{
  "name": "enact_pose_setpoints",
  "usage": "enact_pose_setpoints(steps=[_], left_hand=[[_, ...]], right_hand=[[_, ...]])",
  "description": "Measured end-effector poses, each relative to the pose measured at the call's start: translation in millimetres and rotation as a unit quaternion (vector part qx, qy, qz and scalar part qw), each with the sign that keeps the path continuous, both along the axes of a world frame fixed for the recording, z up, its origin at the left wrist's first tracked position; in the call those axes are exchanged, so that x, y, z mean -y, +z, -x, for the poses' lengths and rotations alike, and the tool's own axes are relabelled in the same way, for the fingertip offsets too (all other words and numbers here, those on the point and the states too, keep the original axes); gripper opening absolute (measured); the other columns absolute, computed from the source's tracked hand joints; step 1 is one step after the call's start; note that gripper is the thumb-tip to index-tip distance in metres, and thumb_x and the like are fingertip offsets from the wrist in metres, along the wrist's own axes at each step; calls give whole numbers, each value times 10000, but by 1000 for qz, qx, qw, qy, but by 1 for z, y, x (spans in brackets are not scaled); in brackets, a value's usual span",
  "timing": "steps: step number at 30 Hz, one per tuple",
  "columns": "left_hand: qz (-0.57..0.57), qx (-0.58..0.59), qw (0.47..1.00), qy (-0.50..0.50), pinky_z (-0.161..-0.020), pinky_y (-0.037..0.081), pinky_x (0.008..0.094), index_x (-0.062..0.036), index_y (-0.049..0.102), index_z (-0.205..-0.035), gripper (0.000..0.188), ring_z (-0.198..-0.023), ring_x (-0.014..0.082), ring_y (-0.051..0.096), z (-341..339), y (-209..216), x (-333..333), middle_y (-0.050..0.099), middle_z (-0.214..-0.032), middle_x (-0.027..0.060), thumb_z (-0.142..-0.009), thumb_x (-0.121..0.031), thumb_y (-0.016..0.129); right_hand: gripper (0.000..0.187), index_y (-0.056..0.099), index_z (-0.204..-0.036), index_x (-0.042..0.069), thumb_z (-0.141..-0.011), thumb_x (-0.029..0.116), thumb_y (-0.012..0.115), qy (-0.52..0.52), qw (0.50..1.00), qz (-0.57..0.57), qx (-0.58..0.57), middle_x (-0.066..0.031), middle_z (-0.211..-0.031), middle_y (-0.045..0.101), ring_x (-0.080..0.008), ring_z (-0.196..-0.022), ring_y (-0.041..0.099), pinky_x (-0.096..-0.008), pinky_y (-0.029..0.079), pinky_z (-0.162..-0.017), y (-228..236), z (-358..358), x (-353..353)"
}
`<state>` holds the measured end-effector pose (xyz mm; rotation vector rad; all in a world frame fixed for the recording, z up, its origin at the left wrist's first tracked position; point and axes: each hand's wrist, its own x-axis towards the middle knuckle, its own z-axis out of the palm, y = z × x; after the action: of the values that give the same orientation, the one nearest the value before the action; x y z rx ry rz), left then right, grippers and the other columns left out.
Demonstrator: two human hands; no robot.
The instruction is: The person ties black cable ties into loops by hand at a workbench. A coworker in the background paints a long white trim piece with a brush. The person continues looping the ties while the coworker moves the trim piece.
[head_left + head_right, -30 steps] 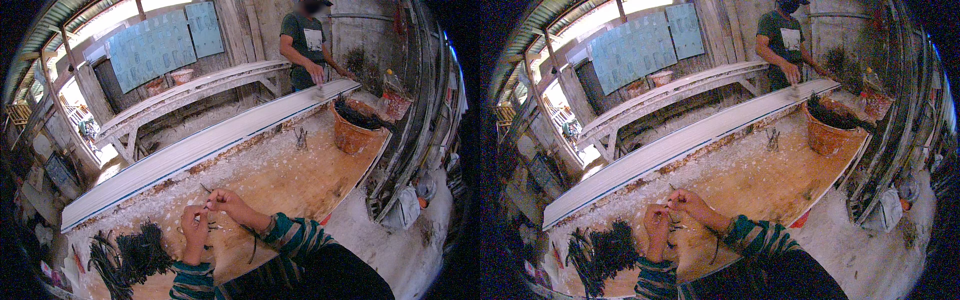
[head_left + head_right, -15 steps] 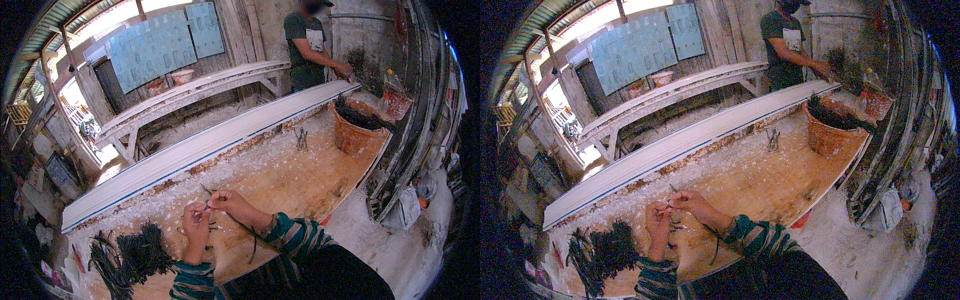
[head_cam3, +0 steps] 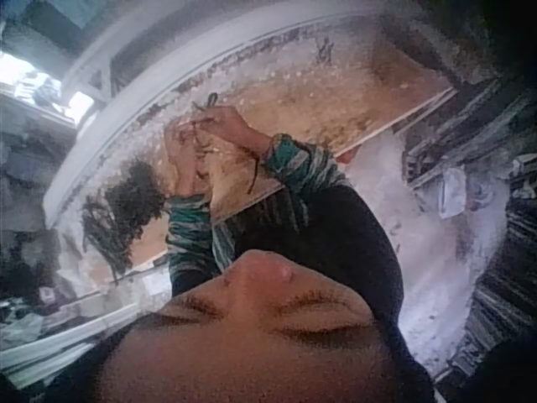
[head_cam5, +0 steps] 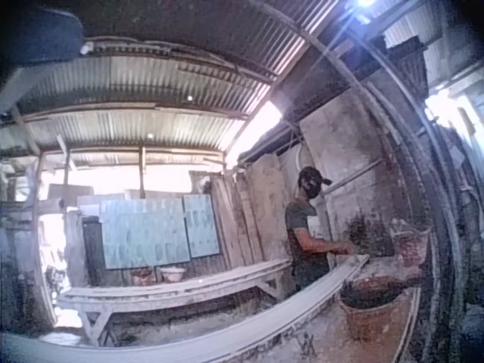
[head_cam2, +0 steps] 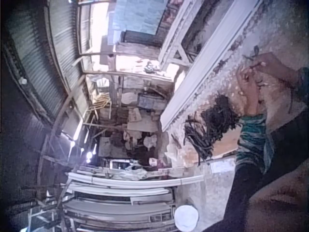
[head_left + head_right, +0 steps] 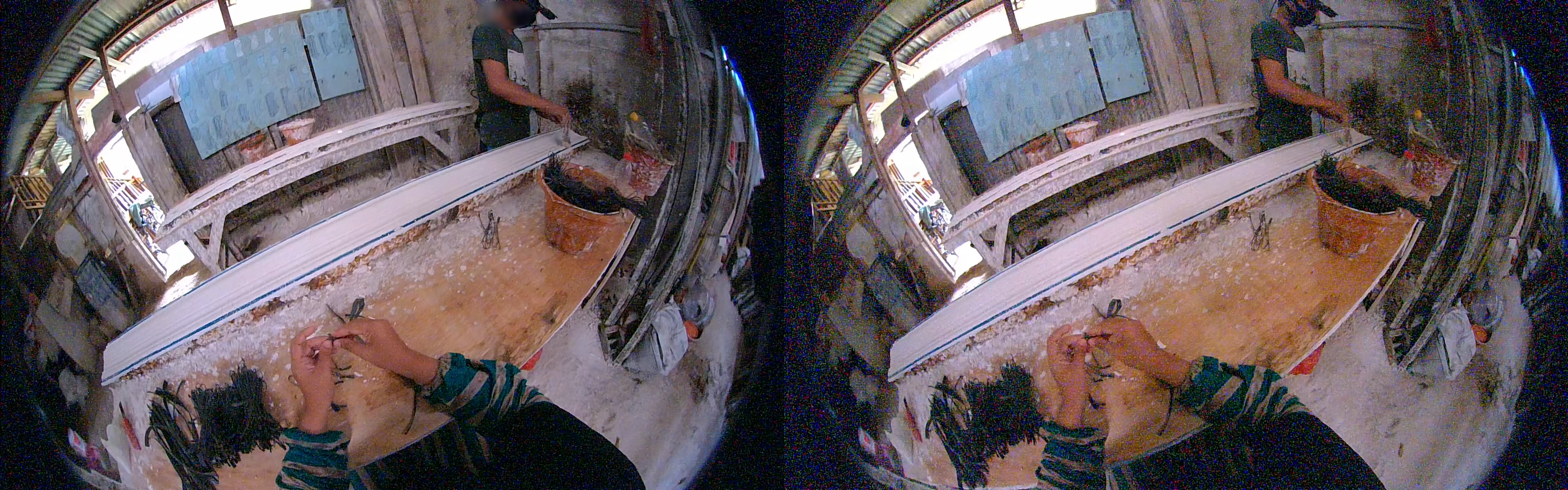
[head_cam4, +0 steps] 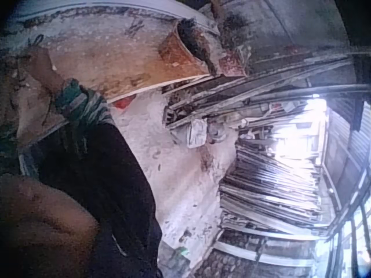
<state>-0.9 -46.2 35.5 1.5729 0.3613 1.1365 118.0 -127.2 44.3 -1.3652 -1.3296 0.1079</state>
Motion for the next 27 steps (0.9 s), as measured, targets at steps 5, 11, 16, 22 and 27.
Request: enact_pose_setpoints(steps=[5,11,16,22,27], left_hand=[[-46,-27,998,33,-683,439,225,-16,444,-1098,320,-740,110,540,0,-4,1,568,-816,57,-804,-43,566],[-77,-16,996,35,-683,453,236,-16,465,-1083,322,-771,120,543,1,-7,2,561,-853,63,-782,-4,578],[-72,-20,997,32,-668,465,235,-16,488,-1054,301,-785,123,544,-1,-14,-3,560,-860,59,-772,-7,593],[-71,-42,996,47,-687,465,239,-14,498,-1020,276,-781,126,550,1,-10,0,564,-871,63,-764,-4,600],[3,7,1000,-18,-703,458,238,-20,463,-1031,306,-765,128,559,-1,3,-1,580,-844,63,-759,8,600]], right_hand=[[167,641,-881,44,-748,144,634,13,1000,7,-25,-108,-847,639,-207,-782,616,-292,473,-679,-8,-3,-4],[151,630,-863,33,-750,133,631,3,1000,-2,0,-108,-814,622,-198,-723,594,-290,462,-643,-10,-1,-5],[132,593,-854,22,-757,109,612,14,1000,-13,11,-105,-787,583,-184,-705,567,-278,446,-604,-12,-2,-5],[103,546,-812,19,-783,110,586,39,999,-2,-20,-52,-742,533,-121,-691,517,-249,422,-615,-17,-3,-8],[80,521,-813,40,-827,118,530,163,967,50,-189,4,-738,502,-68,-696,452,-209,386,-637,-29,-5,-15]])
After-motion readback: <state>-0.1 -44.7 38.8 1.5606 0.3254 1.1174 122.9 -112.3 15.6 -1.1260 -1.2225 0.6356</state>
